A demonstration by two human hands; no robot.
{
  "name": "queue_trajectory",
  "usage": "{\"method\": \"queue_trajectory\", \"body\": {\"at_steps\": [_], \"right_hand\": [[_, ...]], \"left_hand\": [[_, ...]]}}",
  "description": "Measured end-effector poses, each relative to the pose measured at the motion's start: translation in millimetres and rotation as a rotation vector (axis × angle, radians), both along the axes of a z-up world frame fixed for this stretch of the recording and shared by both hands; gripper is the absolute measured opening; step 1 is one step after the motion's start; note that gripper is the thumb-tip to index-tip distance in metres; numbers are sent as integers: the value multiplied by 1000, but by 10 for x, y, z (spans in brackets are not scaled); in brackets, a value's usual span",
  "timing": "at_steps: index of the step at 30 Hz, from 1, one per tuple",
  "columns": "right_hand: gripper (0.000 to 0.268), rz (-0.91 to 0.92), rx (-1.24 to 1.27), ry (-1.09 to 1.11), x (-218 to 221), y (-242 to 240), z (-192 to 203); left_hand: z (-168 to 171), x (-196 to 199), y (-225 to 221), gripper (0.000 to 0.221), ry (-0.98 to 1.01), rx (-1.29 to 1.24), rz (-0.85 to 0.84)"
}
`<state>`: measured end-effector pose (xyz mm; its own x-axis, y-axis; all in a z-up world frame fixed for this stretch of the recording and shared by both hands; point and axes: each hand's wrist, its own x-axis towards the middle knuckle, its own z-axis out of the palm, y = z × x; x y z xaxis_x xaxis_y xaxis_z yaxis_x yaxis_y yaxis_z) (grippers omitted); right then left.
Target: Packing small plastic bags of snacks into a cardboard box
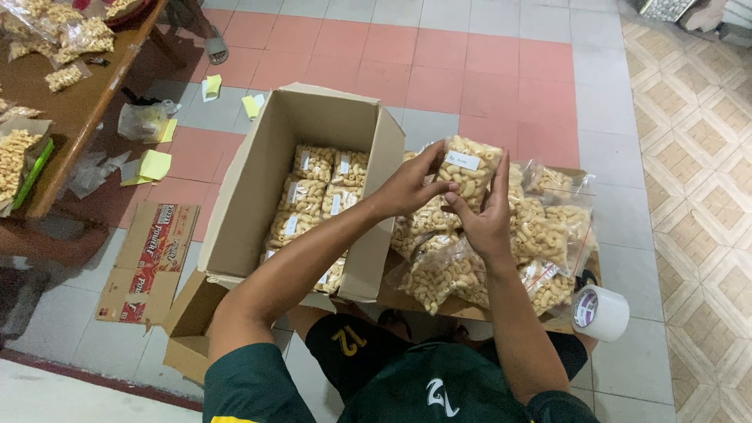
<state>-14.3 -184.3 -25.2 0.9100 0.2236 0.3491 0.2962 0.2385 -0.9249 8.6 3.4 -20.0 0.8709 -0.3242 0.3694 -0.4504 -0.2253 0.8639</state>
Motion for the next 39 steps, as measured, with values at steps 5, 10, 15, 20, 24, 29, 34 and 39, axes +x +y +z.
{"method": "queue_trajectory", "body": {"at_steps": [5, 10, 15, 20, 24, 29, 34, 39], "right_hand": [[80, 7, 4, -75, 84, 35, 214], [71, -24, -154, -282, -43, 141, 765], [67, -24, -310, -540, 130, 174, 988], [73, 1, -505, -595, 367, 262, 1064], [75, 103, -646, -720, 404, 411, 1186], [74, 333, -756, -738, 280, 750, 1390], [75, 598, -985, -589, 122, 1179, 1377], [72, 766, -1210, -570, -70, 1618, 1344]], "left_hand": [[445, -244, -92, 80, -95, 124, 83], [876, -464, -72, 74, -226, 293, 195], [766, -522, 155, 87, -304, 443, 210], [860, -723, 465, 83, -252, 798, 270], [1045, -955, 907, 74, -109, 897, 443], [838, -1257, 1576, 57, -113, 1122, 609], [726, -1650, 1857, 35, 33, 1195, 687], [286, -1859, 1973, 44, -120, 1115, 762]]}}
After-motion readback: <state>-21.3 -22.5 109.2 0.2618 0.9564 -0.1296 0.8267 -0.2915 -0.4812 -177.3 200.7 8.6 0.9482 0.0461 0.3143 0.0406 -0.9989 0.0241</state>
